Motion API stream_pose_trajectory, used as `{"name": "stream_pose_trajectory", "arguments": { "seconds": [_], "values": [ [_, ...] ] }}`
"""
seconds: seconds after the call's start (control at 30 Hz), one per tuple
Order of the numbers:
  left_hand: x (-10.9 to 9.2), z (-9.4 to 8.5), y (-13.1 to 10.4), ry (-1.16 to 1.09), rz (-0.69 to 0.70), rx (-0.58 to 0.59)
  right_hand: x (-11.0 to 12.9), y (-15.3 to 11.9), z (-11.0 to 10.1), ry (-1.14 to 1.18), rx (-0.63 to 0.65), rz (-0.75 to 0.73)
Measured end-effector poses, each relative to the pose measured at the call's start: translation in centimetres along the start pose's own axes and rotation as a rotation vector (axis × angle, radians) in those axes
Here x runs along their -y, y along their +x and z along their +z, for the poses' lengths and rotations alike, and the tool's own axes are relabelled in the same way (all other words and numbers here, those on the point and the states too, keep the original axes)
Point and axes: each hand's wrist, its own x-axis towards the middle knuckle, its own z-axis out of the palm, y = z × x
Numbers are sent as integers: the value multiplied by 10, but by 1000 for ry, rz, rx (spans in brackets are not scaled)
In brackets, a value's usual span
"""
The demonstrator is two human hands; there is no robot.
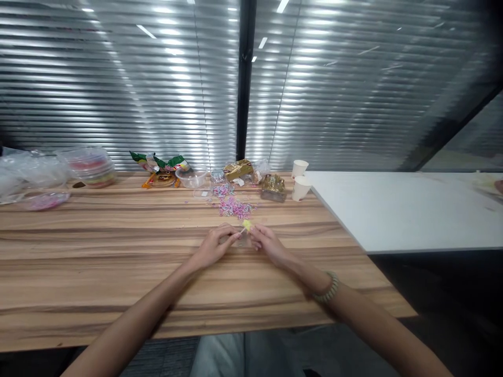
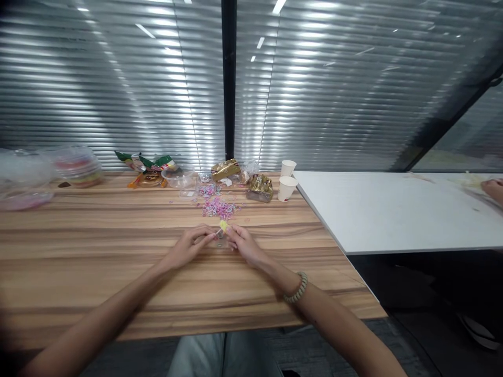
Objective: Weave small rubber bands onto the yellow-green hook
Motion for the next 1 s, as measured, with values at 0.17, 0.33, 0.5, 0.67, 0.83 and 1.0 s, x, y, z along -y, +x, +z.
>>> {"name": "stream_pose_trajectory", "arguments": {
  "seconds": [0.17,0.33,0.5,0.67,0.83,1.0],
  "values": [
    [-10,1,-3,-169,33,-74,2,2,6,172,-43,34],
    [-2,9,-1,-371,-245,39,-1,-1,8,49,-22,-5],
    [15,20,0,-649,-392,24,3,-8,4,-559,121,-237],
    [16,20,0,-778,-471,-93,7,-10,-1,-917,166,-373],
    [14,16,-1,-742,-462,-102,4,-9,-5,-1028,160,-416],
    [7,10,-1,-522,-344,-6,-1,-9,-6,-1028,184,-436]
  ]
}}
